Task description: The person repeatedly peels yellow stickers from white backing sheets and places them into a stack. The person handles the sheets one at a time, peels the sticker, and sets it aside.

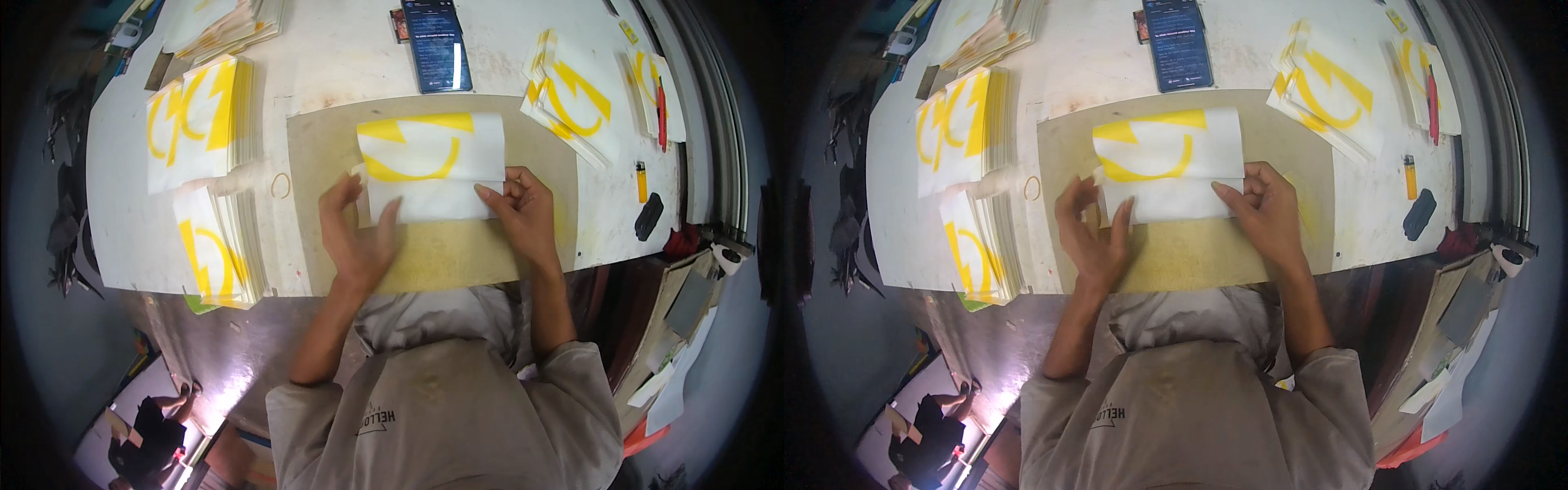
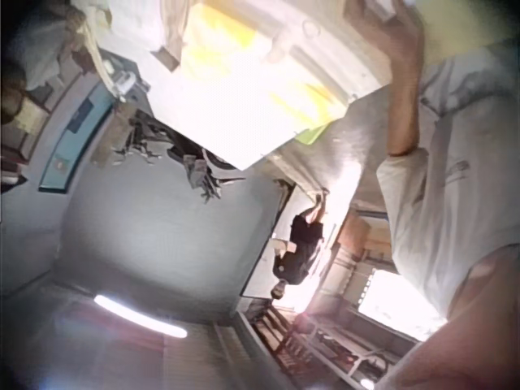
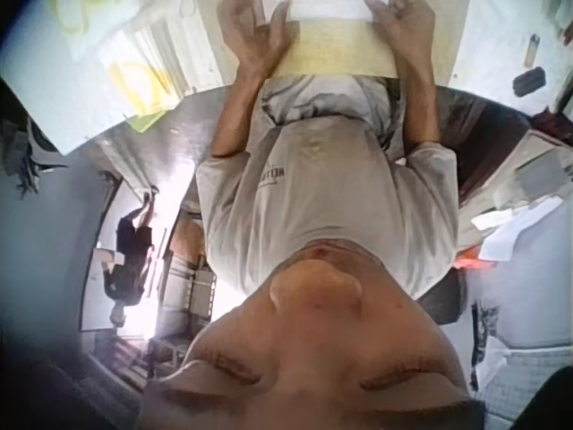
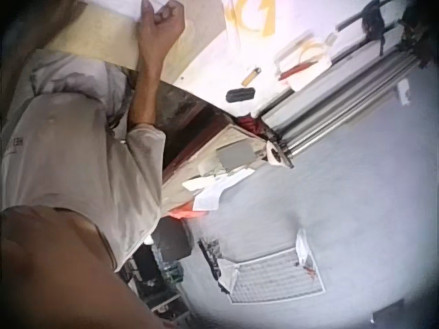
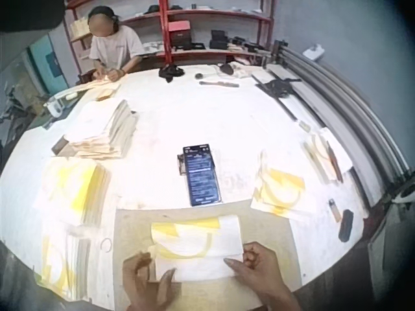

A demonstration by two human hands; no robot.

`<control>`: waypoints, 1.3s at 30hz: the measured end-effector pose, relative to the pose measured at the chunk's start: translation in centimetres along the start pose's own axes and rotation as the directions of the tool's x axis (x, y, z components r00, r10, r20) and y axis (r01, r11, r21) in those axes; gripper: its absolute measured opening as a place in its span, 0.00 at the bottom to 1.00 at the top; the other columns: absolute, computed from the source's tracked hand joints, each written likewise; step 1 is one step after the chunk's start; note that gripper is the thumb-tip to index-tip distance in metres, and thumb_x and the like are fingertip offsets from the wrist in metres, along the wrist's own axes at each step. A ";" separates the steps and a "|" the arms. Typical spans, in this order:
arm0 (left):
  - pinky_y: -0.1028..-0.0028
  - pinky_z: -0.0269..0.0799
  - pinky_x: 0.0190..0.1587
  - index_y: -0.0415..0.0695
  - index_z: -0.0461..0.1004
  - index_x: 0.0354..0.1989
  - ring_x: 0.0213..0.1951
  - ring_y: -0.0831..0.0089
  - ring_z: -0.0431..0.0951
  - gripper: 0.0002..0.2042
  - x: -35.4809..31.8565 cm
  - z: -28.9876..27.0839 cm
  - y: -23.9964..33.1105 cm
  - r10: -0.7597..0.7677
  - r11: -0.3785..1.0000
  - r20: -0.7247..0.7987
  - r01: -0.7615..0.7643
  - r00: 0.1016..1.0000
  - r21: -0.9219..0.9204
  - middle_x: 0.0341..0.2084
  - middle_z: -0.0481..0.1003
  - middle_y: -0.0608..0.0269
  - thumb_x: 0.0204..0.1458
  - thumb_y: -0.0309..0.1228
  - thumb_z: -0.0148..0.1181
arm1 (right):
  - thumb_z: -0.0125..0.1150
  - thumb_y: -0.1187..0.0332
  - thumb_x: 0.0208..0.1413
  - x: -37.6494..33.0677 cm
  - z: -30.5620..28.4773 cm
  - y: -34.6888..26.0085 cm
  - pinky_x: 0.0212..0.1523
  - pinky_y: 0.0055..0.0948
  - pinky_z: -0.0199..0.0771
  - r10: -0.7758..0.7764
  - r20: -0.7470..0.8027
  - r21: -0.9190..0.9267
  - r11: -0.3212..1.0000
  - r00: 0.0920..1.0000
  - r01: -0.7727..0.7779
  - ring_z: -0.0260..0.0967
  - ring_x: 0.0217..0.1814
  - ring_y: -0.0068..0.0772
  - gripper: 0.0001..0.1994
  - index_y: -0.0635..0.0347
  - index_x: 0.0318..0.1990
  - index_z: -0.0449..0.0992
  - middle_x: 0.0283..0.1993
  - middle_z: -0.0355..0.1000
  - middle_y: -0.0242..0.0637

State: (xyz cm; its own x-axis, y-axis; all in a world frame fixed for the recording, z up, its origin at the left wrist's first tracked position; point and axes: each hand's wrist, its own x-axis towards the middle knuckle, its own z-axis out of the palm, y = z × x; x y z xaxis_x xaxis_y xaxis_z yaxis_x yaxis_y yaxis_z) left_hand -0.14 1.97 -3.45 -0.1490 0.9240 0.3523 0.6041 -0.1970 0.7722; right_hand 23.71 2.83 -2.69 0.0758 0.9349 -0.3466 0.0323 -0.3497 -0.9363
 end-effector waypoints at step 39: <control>0.39 0.50 0.70 0.38 0.66 0.68 0.72 0.43 0.57 0.33 -6.4 -4.0 0.7 0.015 0.875 0.680 -0.339 0.733 0.346 0.70 0.61 0.43 0.58 0.46 0.62 | 0.69 0.69 0.48 -8.9 3.8 4.1 0.62 0.56 0.66 -0.699 0.333 -0.528 0.419 0.633 0.739 0.67 0.62 0.50 0.17 0.63 0.47 0.81 0.61 0.71 0.43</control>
State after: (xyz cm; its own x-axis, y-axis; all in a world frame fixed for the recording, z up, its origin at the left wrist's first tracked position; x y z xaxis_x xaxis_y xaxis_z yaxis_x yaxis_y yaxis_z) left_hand -1.88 -5.38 -3.04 0.4322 0.8973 -0.0896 0.8497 -0.3720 0.3737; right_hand 19.35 -6.71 -3.68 -0.3064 0.8563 0.4159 0.5953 0.5133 -0.6182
